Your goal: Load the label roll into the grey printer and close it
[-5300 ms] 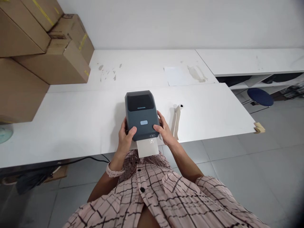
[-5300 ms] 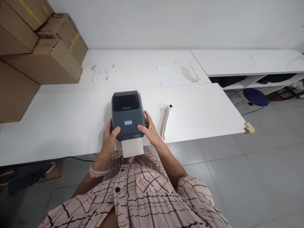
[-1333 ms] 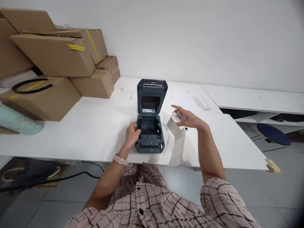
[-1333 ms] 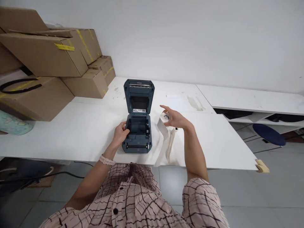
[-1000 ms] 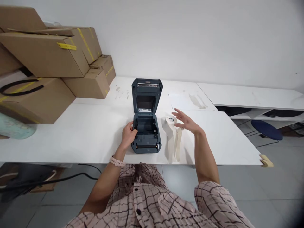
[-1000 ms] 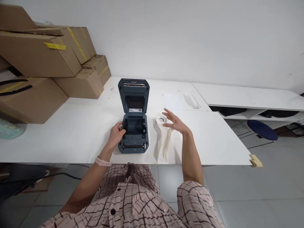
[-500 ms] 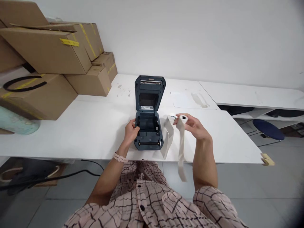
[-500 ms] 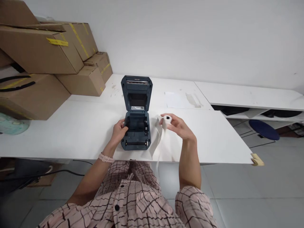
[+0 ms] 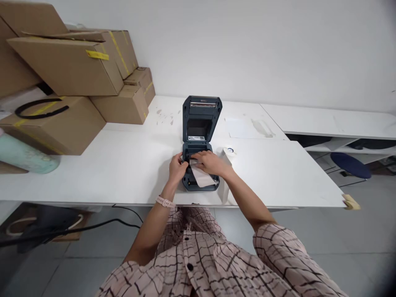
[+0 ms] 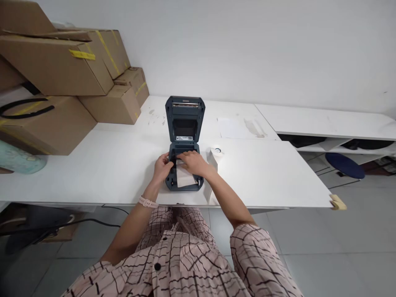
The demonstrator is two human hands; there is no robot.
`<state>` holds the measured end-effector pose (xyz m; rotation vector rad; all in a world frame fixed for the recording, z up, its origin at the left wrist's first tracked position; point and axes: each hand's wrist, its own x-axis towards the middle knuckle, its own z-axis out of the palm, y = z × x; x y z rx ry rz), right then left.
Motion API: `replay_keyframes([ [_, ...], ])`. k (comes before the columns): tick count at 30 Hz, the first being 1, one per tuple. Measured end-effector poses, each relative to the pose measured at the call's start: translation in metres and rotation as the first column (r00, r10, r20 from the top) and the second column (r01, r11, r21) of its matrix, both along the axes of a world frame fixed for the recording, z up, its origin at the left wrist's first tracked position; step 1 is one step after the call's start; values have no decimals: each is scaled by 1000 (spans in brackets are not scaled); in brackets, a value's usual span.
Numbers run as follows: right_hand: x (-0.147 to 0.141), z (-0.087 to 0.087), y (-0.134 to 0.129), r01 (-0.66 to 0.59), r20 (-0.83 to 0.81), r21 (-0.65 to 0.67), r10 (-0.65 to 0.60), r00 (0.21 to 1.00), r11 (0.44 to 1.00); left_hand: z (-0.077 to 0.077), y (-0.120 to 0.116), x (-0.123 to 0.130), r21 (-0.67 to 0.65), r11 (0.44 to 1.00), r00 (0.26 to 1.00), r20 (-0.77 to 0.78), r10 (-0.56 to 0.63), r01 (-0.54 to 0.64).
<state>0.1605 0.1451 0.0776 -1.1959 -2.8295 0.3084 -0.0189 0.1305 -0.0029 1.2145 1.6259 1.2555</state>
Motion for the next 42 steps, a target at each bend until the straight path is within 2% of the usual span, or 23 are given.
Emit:
replay_keyframes([
  [4, 20, -14, -45, -47, -250, 45, 57, 967, 998, 5, -5, 4, -2, 999, 984, 170, -45, 46],
  [7, 28, -30, -74, 0, -357, 68, 25, 934, 998, 10, -8, 6, -51, 993, 938, 335, -85, 108],
  [12, 29, -41, -95, 70, -420, 47, -44, 906, 996, 8, -10, 5, -76, 979, 904, 404, -142, 187],
  [15, 24, -41, -99, 95, -418, 16, -80, 905, 995, 6, -9, 4, -66, 976, 910, 379, -168, 207],
  [18, 23, -30, -104, 103, -421, -37, -109, 901, 994, 10, -8, 3, -68, 975, 906, 389, -168, 210],
  [20, 33, -18, -106, 14, -455, -136, -75, 888, 991, 15, -12, 4, -83, 975, 900, 408, -154, 205],
  [22, 55, -7, -100, -140, -573, -267, -41, 818, 953, 20, -23, 4, -115, 970, 900, 410, -150, 213],
  [23, 70, -5, -91, -166, -661, -307, -84, 745, 937, 21, -32, 5, -135, 965, 903, 401, -154, 224],
  [24, 86, -6, -80, -138, -752, -325, -167, 637, 936, 22, -43, 6, -151, 959, 906, 389, -167, 241],
  [25, 103, -11, -65, -14, -822, -341, -291, 490, 940, 21, -55, 7, -167, 955, 914, 369, -169, 245],
  [26, 118, -20, -48, 161, -870, -351, -385, 307, 922, 20, -67, 8, -170, 951, 915, 359, -185, 259],
  [27, 131, -32, -30, 297, -886, -376, -434, 162, 878, 18, -79, 10, -166, 950, 915, 355, -193, 265],
  [28, 142, -45, -12, 349, -860, -432, -496, 118, 832, 16, -90, 11, -148, 951, 911, 357, -204, 271],
  [29, 148, -60, 4, 349, -816, -500, -566, 115, 792, 14, -98, 12, -129, 951, 903, 372, -216, 280],
  [31, 152, -86, 29, 235, -718, -636, -675, 168, 735, 12, -108, 13, -110, 950, 889, 399, -226, 291],
  [34, 142, -111, 41, 87, -662, -716, -713, 232, 693, 14, -109, 13, -131, 945, 883, 413, -222, 298],
  [38, 137, -118, 36, 47, -692, -698, -690, 213, 715, 17, -105, 12, -134, 944, 882, 416, -222, 301],
  [40, 144, -114, 35, 78, -705, -681, -680, 201, 729, 16, -106, 11, -133, 944, 882, 413, -224, 302],
  [42, 151, -102, 38, 161, -741, -627, -647, 180, 763, 12, -106, 10, -126, 944, 885, 404, -231, 304],
])
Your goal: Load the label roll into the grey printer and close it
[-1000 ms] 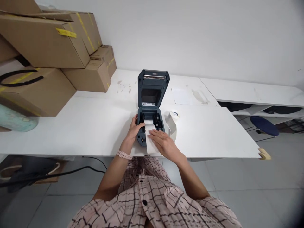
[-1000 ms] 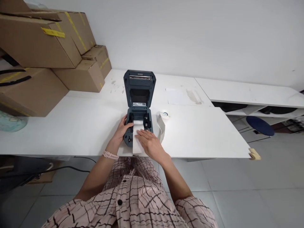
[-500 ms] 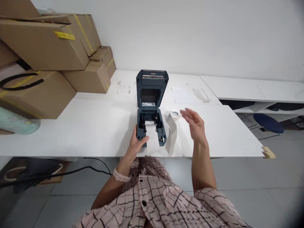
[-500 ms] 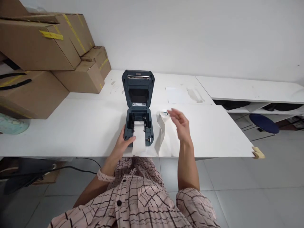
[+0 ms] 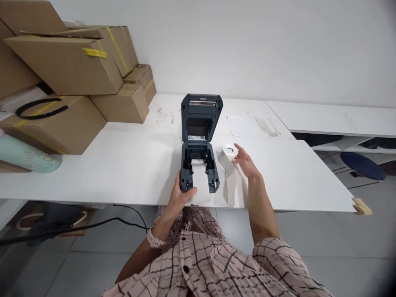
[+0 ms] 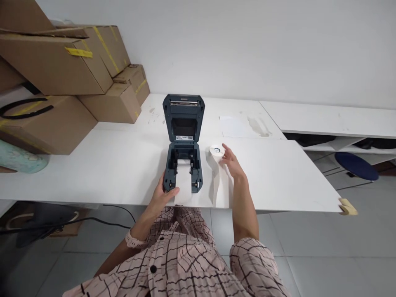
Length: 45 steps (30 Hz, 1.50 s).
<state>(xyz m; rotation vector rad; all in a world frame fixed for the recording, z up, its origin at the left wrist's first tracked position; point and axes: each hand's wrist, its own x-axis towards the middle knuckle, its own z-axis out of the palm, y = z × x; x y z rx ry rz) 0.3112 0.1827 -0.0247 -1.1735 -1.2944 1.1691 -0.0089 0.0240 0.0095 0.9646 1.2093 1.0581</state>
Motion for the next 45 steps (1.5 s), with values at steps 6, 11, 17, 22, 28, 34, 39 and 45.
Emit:
replay_keyframes([
  [6, -27, 92, 44, -19, 121, 373, -29, 992, 927, -1, 0, 2, 34, 999, 999, 29, 19, -20],
  [11, -94, 165, 108, -243, 218, 426, 163, 962, 871, 5, 0, 2, -14, 1000, 1000, 20, 23, -23],
  [17, -120, 180, 94, -178, 171, 438, 113, 979, 881, -1, 0, 0, -23, 1000, 1000, -15, -11, 11],
  [22, -120, 163, -9, -22, 156, 534, -73, 985, 845, 3, -3, -2, -18, 999, 999, -6, -45, 45],
  [28, -120, 90, -109, 3, 129, 432, -65, 989, 902, 3, -6, -10, 82, 996, 999, -30, 22, -19],
  [34, -120, 27, -115, 89, -118, -4, -89, 989, 996, 20, 16, 1, 63, 994, 994, -49, 97, -94],
  [39, -116, 22, -112, -47, -237, -199, -2, 971, 979, 25, 26, 7, 40, 998, 999, 25, 43, -44],
  [45, -114, 27, -112, -68, -241, -176, 24, 970, 982, 19, 19, 10, 96, 992, 995, -45, 84, -80],
])
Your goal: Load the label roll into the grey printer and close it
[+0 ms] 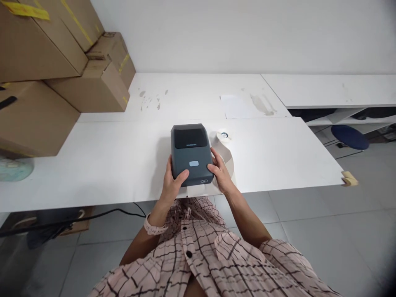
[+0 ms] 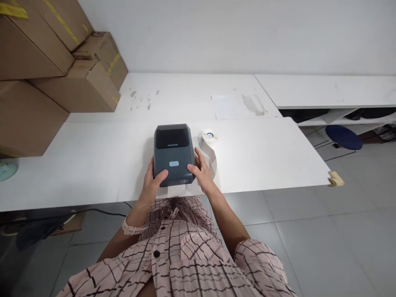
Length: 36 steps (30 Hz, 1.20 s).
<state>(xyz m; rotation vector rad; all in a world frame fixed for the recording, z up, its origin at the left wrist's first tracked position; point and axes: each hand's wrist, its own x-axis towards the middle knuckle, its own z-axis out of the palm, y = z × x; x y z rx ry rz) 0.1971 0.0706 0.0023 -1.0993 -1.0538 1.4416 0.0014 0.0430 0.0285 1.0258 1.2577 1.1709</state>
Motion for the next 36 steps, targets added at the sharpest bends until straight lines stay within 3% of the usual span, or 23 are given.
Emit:
replay_keyframes([
  [2, 0, 0, 0, -2, -14, -6, 2, 1000, 1000, -8, -16, 3, 88, 978, 973, -121, 199, -189],
  [4, 0, -2, 1, 7, -29, -10, -7, 1000, 1000, -17, -38, 7, 220, 890, 867, -225, 444, -399],
  [5, 0, -3, 1, 12, -34, -10, -13, 999, 1000, -21, -48, 8, 228, 881, 848, -255, 465, -415],
  [6, -1, -4, 1, 20, -38, -8, -20, 999, 1000, -23, -57, 9, 184, 909, 870, -271, 413, -374],
  [9, -4, -7, 2, 33, -52, 9, -32, 998, 999, -20, -67, 13, -63, 996, 987, -155, 48, -58],
  [12, -5, -4, 0, 35, -13, 24, -35, 999, 999, -9, -55, 15, -259, 941, 974, 106, -199, 220],
  [15, -5, 11, -8, 130, 217, 183, -169, 962, 975, -2, -44, 17, -301, 919, 962, 179, -206, 253],
  [17, -6, 26, -15, 140, 413, 437, -337, 846, 888, -4, -43, 16, -282, 936, 976, 124, -180, 209],
  [19, -9, 39, -21, -30, 535, 645, -423, 731, 763, -8, -45, 14, -264, 943, 980, 62, -191, 201],
  [21, -14, 48, -24, -245, 630, 698, -413, 658, 673, -14, -48, 8, -241, 949, 979, 10, -205, 201],
  [22, -18, 51, -25, -320, 673, 684, -398, 623, 655, -17, -50, 4, -226, 956, 980, -18, -199, 190],
  [24, -25, 53, -27, -393, 738, 637, -377, 559, 663, -22, -51, -8, -178, 979, 989, -90, -119, 102],
  [26, -30, 55, -27, -422, 778, 589, -342, 527, 689, -23, -50, -19, -85, 993, 983, -170, 72, -88],
  [29, -31, 55, -26, -424, 784, 558, -286, 550, 713, -16, -41, -27, 96, 954, 932, -206, 299, -285],
  [31, -26, 53, -28, -333, 725, 581, -286, 627, 743, -7, -34, -25, 141, 962, 947, -188, 259, -235],
  [33, -19, 47, -31, -165, 622, 577, -300, 723, 800, 2, -29, -22, 130, 982, 973, -166, 159, -139],
  [36, -9, 39, -33, 0, 481, 460, -249, 841, 888, 16, -22, -21, 166, 983, 986, -133, 97, -75],
])
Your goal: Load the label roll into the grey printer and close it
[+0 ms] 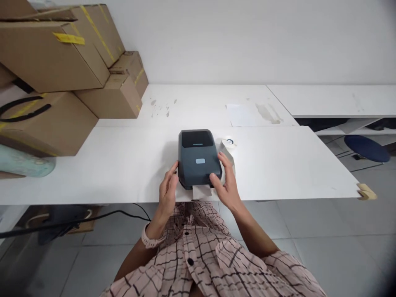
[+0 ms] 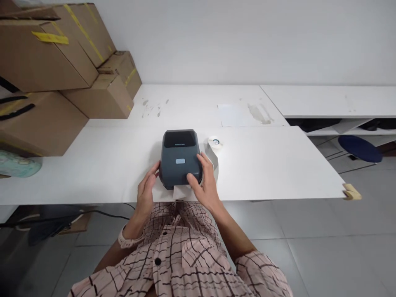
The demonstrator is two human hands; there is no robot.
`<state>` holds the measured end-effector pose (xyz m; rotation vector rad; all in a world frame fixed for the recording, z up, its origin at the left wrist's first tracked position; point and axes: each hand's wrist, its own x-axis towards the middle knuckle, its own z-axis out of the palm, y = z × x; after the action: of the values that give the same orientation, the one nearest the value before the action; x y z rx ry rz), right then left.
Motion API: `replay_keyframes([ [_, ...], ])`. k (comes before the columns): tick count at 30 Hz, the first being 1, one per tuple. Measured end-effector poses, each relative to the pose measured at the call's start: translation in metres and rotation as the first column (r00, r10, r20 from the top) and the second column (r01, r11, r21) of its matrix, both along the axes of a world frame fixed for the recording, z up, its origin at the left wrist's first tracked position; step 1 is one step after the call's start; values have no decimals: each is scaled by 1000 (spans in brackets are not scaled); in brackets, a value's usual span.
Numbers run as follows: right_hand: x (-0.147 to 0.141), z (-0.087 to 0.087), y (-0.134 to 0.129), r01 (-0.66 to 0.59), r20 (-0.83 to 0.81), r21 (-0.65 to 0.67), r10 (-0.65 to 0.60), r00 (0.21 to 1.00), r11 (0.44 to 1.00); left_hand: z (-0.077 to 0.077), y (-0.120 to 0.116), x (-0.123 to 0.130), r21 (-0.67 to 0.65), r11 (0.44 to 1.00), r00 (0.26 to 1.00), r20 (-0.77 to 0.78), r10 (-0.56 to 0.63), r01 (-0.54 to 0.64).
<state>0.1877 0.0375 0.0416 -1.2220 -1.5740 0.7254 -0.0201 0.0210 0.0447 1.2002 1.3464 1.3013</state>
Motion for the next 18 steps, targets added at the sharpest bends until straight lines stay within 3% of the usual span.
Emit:
replay_keyframes([
  [2, 5, 4, 5, -51, -99, -50, 46, 994, 997, 11, 10, -3, 87, 996, 1000, 26, -5, 3],
  [5, 10, 24, 29, -113, -176, -15, 109, 978, 993, 23, 36, -8, 194, 981, 997, 80, 1, -16],
  [7, 12, 42, 55, -132, -189, 28, 135, 973, 991, 23, 58, -8, 211, 977, 996, 83, 26, -43],
  [9, 12, 57, 82, -144, -154, 77, 155, 976, 986, 13, 78, -4, 159, 985, 998, 23, 58, -61],
  [12, 6, 66, 116, -90, -24, 215, 98, 995, 972, -12, 97, 3, -6, 1000, 993, -112, 27, -27],
  [15, -5, 59, 133, -55, 196, 367, -20, 980, 928, -29, 103, 8, -72, 997, 992, -128, -5, -5],
  [17, -17, 48, 136, -170, 459, 322, 4, 889, 931, -32, 103, 8, -81, 997, 989, -148, 6, -19],
  [18, -23, 42, 137, -245, 609, 230, 57, 791, 942, -33, 103, 8, -81, 996, 986, -166, 14, -28],
])
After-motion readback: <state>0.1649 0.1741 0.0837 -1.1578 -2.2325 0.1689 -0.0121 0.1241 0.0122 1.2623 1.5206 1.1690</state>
